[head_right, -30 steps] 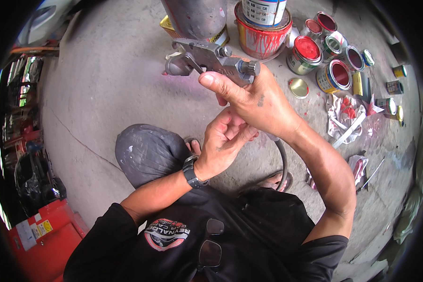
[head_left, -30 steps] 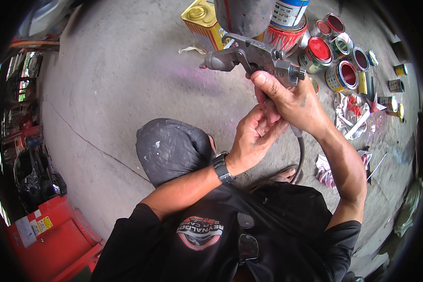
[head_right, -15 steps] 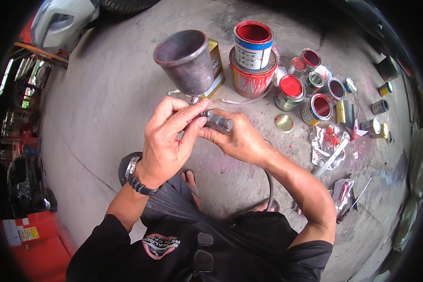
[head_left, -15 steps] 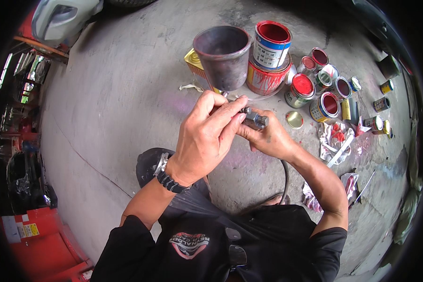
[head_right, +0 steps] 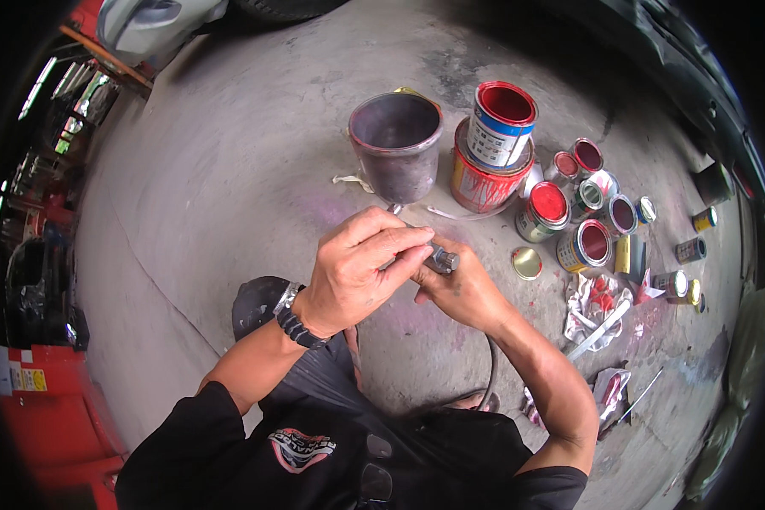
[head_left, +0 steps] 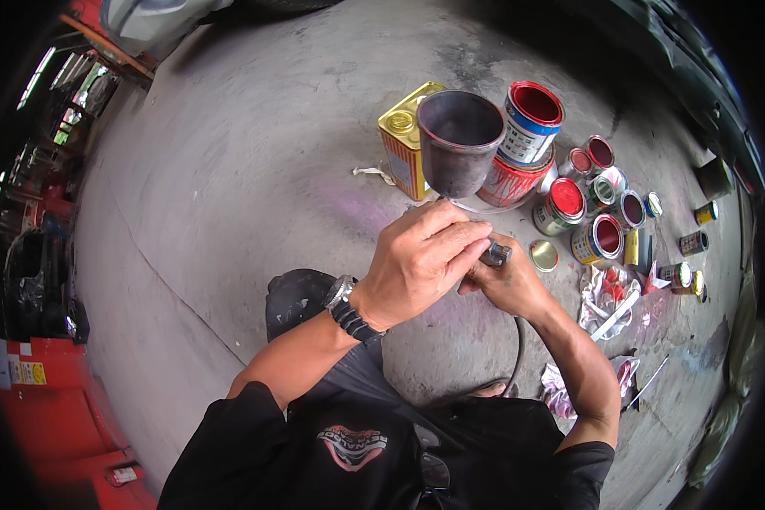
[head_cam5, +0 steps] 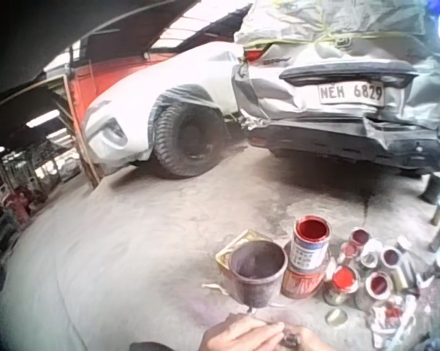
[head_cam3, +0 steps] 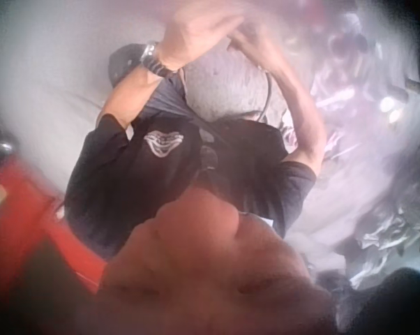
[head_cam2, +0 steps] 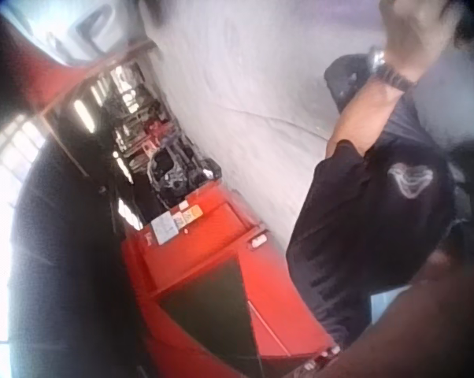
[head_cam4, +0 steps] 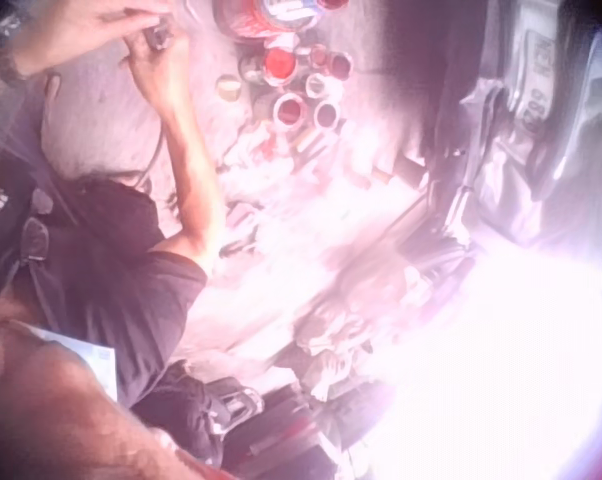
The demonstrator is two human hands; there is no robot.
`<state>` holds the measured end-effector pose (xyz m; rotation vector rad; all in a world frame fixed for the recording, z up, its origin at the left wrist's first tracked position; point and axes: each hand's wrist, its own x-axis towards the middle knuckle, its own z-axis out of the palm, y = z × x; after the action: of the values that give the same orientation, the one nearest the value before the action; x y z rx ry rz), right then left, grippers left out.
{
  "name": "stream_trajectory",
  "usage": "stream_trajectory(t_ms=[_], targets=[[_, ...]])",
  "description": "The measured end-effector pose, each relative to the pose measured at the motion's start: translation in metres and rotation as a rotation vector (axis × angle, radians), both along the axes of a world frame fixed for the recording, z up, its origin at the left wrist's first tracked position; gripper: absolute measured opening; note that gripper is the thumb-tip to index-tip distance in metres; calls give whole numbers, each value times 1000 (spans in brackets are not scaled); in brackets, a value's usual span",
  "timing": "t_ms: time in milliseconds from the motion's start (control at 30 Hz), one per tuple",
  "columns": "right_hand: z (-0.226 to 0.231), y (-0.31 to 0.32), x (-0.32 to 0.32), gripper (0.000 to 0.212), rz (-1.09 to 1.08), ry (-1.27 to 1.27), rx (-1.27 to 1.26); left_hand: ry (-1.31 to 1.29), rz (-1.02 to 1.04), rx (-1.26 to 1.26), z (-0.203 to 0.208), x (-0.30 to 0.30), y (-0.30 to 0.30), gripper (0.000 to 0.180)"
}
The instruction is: The person cleans a paint spray gun cup with a cloth, then pours a liquid from a yellow can into the cup. They attach the cup to the spray gun, test the spray, and finally stir a can of red paint with a metal stick.
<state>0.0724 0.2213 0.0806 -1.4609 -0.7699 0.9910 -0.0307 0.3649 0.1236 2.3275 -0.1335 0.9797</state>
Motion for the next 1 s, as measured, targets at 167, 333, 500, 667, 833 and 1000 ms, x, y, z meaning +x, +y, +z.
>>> stream_trajectory(t_ms=[167, 333, 500, 667, 833, 1000], targets=[[21, 5, 5, 24, -62, -24, -48, -120, 57, -164, 6, -3, -14, 27], [69, 20, 18, 56, -239, -165, 14, 179, -361, -217, -22, -25, -32, 33], [103, 19, 21, 63, -254, -219, 56, 560, -579, 50, -46, -31, -37, 33], [110, 11, 23, 61, -235, -235, 33, 655, -588, 50, -50, -33, -41, 37], [104, 12, 18, 57, -230, -221, 53, 670, -571, 39, -44, -33, -39, 39], [99, 10, 18, 55, -227, -198, 53, 665, -561, 39, -47, -32, -39, 39]])
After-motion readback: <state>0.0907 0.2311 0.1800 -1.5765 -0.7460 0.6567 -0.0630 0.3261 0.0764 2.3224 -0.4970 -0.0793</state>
